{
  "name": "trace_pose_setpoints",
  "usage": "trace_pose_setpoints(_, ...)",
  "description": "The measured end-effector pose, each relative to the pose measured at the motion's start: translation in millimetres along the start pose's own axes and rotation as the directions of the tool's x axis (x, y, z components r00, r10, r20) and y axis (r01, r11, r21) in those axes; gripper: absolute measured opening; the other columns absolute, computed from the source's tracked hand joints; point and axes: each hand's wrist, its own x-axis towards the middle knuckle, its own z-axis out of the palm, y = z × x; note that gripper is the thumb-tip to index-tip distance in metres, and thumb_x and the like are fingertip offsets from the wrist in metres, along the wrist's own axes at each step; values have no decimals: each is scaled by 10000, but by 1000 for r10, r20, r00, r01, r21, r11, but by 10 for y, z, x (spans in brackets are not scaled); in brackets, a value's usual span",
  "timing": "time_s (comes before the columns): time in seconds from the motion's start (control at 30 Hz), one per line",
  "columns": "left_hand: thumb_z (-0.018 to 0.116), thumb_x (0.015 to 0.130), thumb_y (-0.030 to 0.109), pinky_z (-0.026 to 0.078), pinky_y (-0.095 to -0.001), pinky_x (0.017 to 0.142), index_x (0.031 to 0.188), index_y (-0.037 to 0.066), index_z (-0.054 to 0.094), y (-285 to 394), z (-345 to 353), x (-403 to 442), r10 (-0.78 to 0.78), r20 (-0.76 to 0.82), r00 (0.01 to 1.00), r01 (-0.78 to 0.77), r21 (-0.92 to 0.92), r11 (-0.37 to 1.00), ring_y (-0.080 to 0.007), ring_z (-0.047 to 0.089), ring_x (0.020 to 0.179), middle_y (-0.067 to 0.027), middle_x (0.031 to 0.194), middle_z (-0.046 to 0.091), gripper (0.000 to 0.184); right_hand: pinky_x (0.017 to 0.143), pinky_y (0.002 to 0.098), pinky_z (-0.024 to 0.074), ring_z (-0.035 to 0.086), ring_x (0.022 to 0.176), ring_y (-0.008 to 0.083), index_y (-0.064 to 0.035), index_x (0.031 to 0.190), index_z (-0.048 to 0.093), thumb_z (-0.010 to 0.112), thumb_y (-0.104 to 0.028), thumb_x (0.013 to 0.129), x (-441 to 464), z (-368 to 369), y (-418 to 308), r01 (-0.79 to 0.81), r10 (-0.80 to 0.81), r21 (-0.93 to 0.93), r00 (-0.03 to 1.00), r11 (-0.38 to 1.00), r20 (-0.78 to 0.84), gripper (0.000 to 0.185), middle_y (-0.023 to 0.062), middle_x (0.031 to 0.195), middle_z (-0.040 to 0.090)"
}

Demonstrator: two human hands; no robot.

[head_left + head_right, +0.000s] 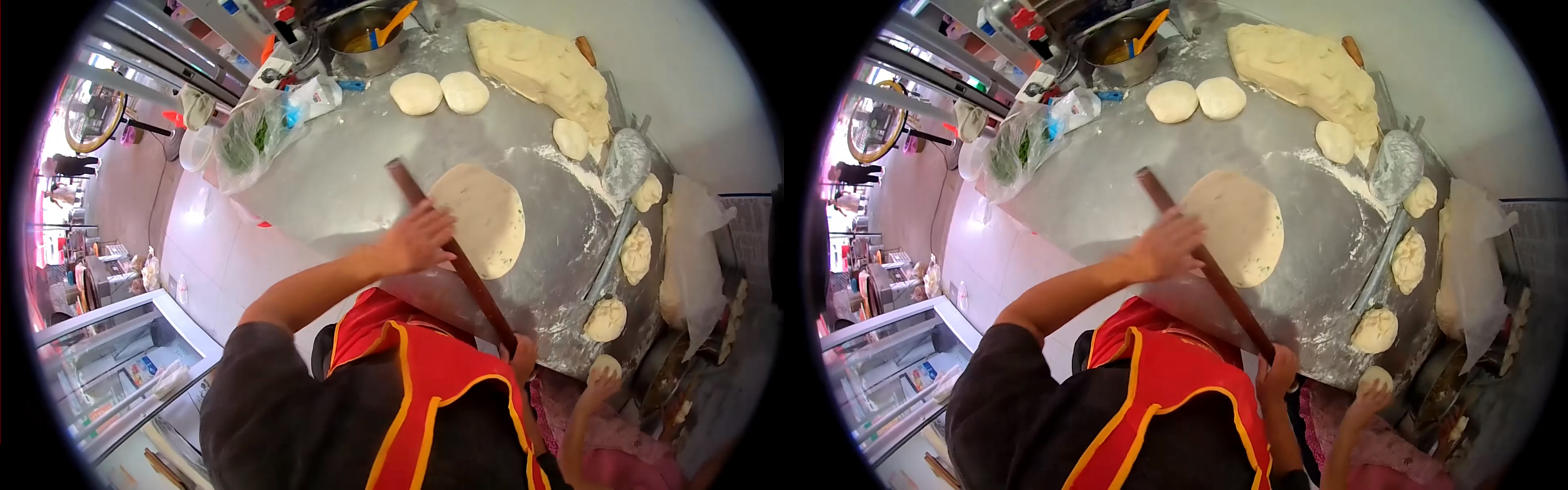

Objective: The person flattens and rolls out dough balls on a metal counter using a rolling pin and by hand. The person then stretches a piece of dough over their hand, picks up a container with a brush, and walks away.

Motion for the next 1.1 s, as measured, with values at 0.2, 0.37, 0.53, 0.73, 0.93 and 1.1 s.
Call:
trace_pose_setpoints(0.2, 441, 957, 530, 121, -491, 1199, 1439, 68, 416, 304, 811, 1278, 36, 139, 990, -34, -11, 999, -237, 223, 1467, -94, 1541, 346, 669, 888, 474, 400, 504, 1019, 417, -33, 1317, 514, 641, -171, 865, -368, 146, 379, -185, 179, -116, 982, 976, -61, 490, 226, 1152, 527)
trace_pose_setpoints(0.37, 450, 968, 478, 117, -511, 1192, 1424, 60, 432, 415, 1121, 2270, 64, 6, 998, -64, 26, 998, -253, 219, 1468, -103, 1547, 334, 618, 940, 451, 377, 468, 1101, 374, -32, 1371, 484, 622, -145, 882, -120, -66, 559, -247, 237, -76, 965, 966, -112, 520, 198, 1223, 502)
trace_pose_setpoints(0.53, 579, 904, 341, 163, -514, 1176, 1443, 40, 401, 269, 839, 1045, -61, 217, 974, 78, -71, 994, -299, 246, 1452, -133, 1532, 343, 642, 942, 472, 388, 489, 1072, 376, -40, 1372, 494, 640, -121, 871, -327, -3, 632, -156, 156, 8, 987, 988, 28, 529, 195, 1225, 507)
trace_pose_setpoints(0.73, 447, 965, 490, 128, -498, 1192, 1449, 54, 399, 513, 1194, 1994, -33, 132, 991, 29, 32, 999, -267, 245, 1456, -108, 1541, 347, 655, 939, 478, 391, 494, 1075, 380, -45, 1366, 506, 630, -148, 883, -29, -118, 747, -218, 218, 5, 974, 976, -68, 509, 192, 1220, 514)
trace_pose_setpoints(0.93, 476, 952, 487, 121, -488, 1197, 1457, 97, 402, 300, 1017, 1558, 50, 166, 985, -47, -22, 999, -258, 214, 1473, -104, 1542, 350, 643, 953, 472, 392, 496, 1096, 395, -43, 1366, 495, 627, -121, 879, -43, -87, 414, -253, 254, 36, 967, 967, -22, 511, 195, 1202, 534)
trace_pose_setpoints(1.1, 587, 923, 316, 251, -494, 1163, 1386, 72, 478, -199, 716, 1041, 98, 349, 932, -101, -9, 995, -290, 388, 1379, -138, 1474, 425, 534, 959, 476, 399, 492, 1115, 426, -37, 1345, 485, 646, -36, 836, -340, 201, -77, -237, 243, 122, 970, 964, -35, 534, 214, 1212, 541)
